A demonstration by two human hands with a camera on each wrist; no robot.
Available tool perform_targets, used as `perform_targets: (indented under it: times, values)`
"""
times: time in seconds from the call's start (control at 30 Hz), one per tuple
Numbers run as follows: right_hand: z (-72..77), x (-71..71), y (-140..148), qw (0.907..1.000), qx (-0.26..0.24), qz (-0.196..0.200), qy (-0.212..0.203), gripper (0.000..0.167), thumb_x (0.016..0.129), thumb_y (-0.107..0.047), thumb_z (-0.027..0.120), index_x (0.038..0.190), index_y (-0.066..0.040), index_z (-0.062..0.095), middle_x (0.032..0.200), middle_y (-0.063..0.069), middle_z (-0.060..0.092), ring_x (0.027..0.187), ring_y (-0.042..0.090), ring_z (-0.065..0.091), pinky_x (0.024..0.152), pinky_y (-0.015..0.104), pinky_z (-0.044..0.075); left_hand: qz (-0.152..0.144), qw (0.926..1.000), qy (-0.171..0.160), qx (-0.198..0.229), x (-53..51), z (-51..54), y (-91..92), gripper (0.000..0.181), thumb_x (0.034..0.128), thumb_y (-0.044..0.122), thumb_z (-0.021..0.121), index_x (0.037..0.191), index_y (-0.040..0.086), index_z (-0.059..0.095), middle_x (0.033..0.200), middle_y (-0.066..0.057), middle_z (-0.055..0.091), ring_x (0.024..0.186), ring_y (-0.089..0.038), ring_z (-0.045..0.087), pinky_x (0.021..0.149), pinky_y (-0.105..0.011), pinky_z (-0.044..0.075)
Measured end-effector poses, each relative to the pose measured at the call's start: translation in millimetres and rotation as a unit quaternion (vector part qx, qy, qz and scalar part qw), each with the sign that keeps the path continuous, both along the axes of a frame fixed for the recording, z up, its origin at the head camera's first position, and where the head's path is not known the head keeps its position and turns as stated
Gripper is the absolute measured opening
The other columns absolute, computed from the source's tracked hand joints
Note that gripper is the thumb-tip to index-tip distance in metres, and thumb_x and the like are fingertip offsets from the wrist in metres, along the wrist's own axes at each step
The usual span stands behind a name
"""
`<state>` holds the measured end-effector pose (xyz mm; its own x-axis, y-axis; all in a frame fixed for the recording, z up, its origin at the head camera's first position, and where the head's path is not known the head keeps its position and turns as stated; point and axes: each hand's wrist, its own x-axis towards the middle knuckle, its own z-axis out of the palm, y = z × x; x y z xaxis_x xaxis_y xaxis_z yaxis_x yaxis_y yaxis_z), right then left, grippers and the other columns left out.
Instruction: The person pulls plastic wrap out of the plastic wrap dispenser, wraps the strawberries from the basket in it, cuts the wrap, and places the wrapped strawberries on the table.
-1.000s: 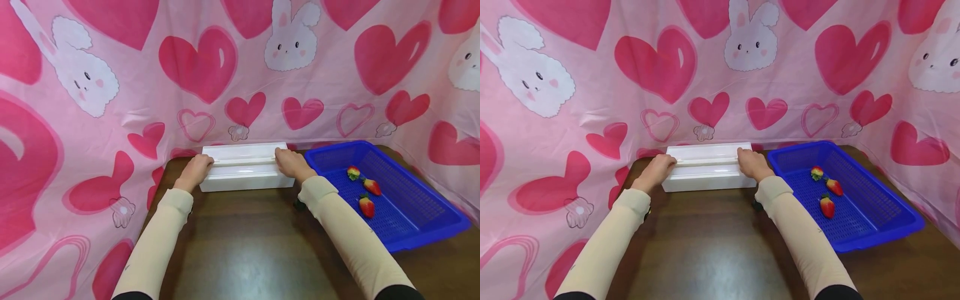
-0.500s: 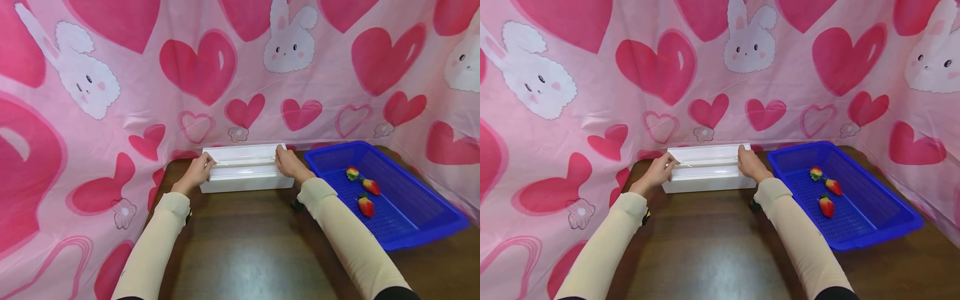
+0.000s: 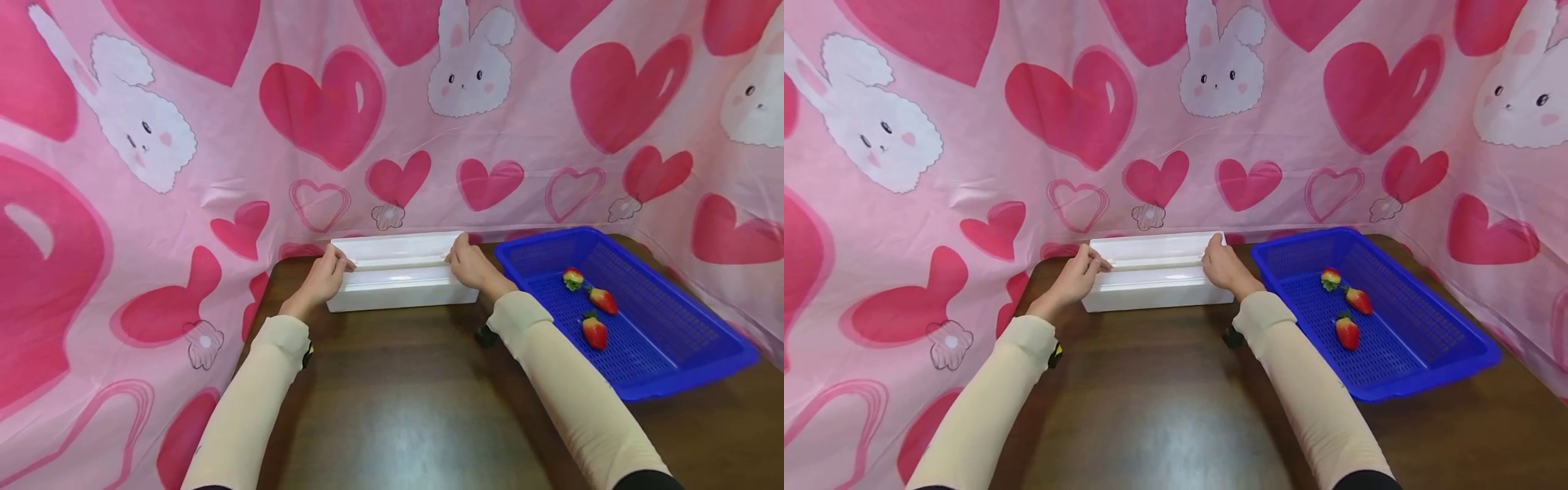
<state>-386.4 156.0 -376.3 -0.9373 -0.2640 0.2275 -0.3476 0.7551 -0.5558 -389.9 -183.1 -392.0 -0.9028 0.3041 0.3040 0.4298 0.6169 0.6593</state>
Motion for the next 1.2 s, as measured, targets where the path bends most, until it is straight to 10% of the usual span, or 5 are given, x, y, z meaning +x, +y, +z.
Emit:
perform_targets:
  times: [0.3,0.6,0.83,1.2]
  values:
    - [14.1,17.3,5,0.9996,0.02,0.016,0.011,0.014,0.108,-0.013,0.034,0.102,-0.001,0.035,0.12,0.025,0.067,0.103,0.042,0.066,0.081,0.048,0.048,-0.004,0.9987,0.051,0.008,12.8,6.8,-7.4,0.008,0.1083,0.008,0.042,0.109,0.001,0.047,0.113,-0.016,0.075,0.111,-0.034,0.068,0.086,-0.044,0.047]
    - [22.3,43.2,12,0.9977,0.028,0.024,0.056,0.012,0.108,-0.009,0.038,0.097,-0.005,0.035,0.089,0.022,0.065,0.077,0.032,0.061,0.065,0.039,0.044,-0.026,0.9974,0.066,0.013,40.5,20.0,-11.6,0.008,0.1079,0.007,0.045,0.11,-0.001,0.047,0.114,-0.019,0.074,0.11,-0.036,0.068,0.096,-0.053,0.049]
    - [33.9,65.3,14,0.9967,0.011,0.052,0.061,0.014,0.109,-0.009,0.037,0.096,-0.007,0.033,0.125,0.026,0.068,0.109,0.039,0.067,0.075,0.042,0.045,-0.036,0.994,0.102,0.014,61.9,32.3,-15.2,0.007,0.1063,0.005,0.049,0.108,-0.001,0.047,0.115,-0.017,0.074,0.107,-0.036,0.069,0.089,-0.051,0.05]
    - [49.7,98.8,20,0.993,-0.004,0.076,0.09,0.015,0.109,-0.007,0.038,0.095,-0.006,0.034,0.126,0.023,0.068,0.12,0.038,0.064,0.08,0.043,0.042,-0.035,0.9921,0.118,0.024,93.5,48.3,-16.7,0.007,0.1031,0.001,0.055,0.109,0.002,0.05,0.117,-0.013,0.074,0.11,-0.032,0.07,0.083,-0.042,0.051]
